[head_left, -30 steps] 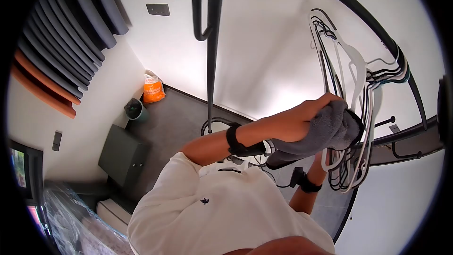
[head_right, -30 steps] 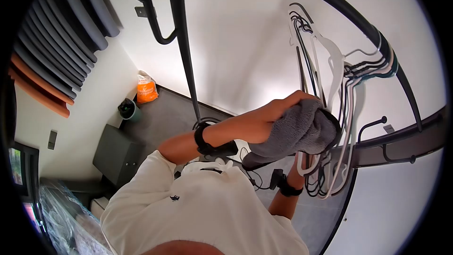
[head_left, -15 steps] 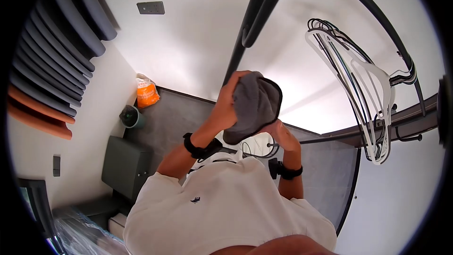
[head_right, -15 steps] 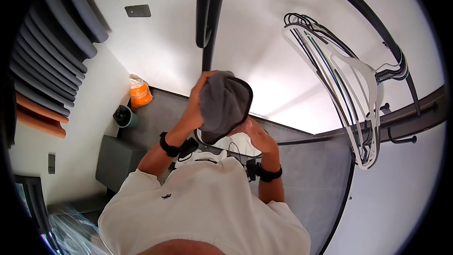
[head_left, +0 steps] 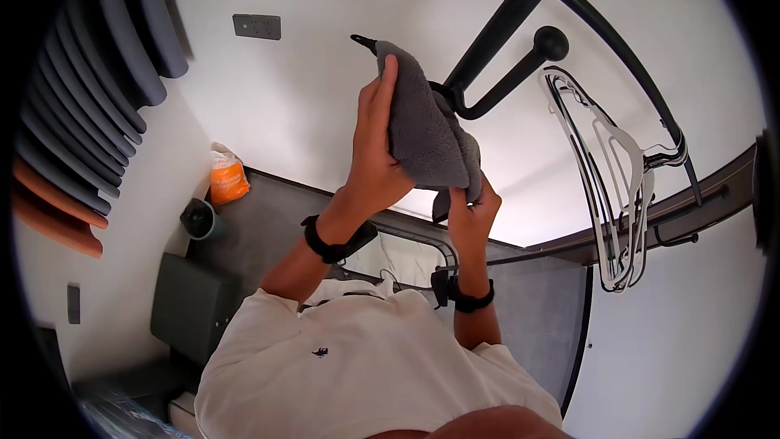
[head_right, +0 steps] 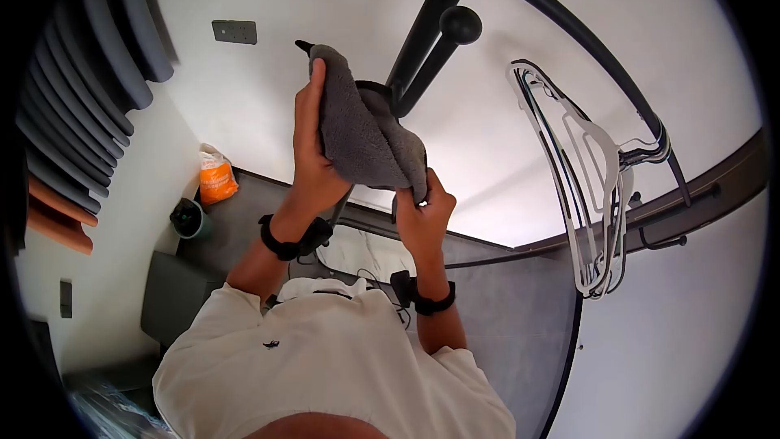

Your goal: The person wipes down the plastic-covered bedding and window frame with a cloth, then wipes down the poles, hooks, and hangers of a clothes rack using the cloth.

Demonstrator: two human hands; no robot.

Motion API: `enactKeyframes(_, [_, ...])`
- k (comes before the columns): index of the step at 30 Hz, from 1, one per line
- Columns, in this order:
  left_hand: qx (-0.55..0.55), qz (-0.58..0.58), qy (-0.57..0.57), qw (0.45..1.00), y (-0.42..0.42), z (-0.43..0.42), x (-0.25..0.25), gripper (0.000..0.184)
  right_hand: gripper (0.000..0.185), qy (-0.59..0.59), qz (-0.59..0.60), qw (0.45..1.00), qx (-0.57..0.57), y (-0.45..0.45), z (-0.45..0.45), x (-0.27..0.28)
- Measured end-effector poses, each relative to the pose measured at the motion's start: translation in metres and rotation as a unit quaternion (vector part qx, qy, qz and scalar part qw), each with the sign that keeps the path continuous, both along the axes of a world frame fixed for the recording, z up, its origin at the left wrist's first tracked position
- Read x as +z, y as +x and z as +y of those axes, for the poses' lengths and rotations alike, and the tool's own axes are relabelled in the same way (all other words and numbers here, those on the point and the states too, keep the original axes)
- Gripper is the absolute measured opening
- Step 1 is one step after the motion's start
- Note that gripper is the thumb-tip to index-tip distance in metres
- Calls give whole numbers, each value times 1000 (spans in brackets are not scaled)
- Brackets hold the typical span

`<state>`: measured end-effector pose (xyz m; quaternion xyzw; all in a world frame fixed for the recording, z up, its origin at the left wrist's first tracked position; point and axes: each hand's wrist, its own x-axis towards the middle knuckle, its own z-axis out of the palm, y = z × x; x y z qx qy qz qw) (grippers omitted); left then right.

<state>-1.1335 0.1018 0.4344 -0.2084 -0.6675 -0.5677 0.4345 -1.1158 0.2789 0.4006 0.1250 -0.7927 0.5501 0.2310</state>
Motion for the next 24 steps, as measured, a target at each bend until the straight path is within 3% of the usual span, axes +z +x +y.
enactKeyframes(2, [-10, -106, -84, 991, 3, -6, 6, 103, 16, -110, -5, 994, -9, 4, 2, 11])
enactKeyframes(5, [-87, -204, -149, 964, 2, -12, 14, 102, 23, -252, 135, 958, 15, -5, -4, 30])
enactKeyframes(7, [-92, -191, -155, 965, 0, -16, 22, 102, 35, -204, 202, 957, 30, -12, -8, 51])
enactKeyframes(10, [-139, -158, -150, 966, 7, -20, 57, 104, 32, -120, 311, 942, 50, -26, -21, 101])
enactKeyframes(12, [-179, -35, -153, 971, 0, -24, 72, 104, 36, -222, 260, 923, 174, -32, -31, 128])
enactKeyframes(13, [-175, -30, -153, 972, -2, -22, 77, 104, 36, -221, 264, 922, 178, -35, -36, 139])
enactKeyframes(15, [-287, 8, -88, 954, -6, -12, 88, 102, 37, -128, 287, 944, 100, -42, -45, 157])
enactKeyframes(17, [-262, -1, -75, 962, -4, -6, 94, 93, 36, -103, 298, 945, 91, -29, -56, 181])
enactKeyframes(19, [-293, -58, 3, 954, 1, 0, 92, 79, 33, -6, 220, 968, 121, -17, -55, 193])
enactKeyframes(20, [-291, -60, 3, 955, 0, 1, 87, 79, 31, -11, 243, 964, 106, -24, -60, 195])
enactKeyframes(22, [-256, -15, -32, 966, -4, 4, 77, 101, 30, 21, 220, 970, 101, -22, -62, 198])
enactKeyframes(24, [-279, -48, -25, 959, -1, 6, 72, 99, 29, 39, 208, 974, 79, -20, -65, 200])
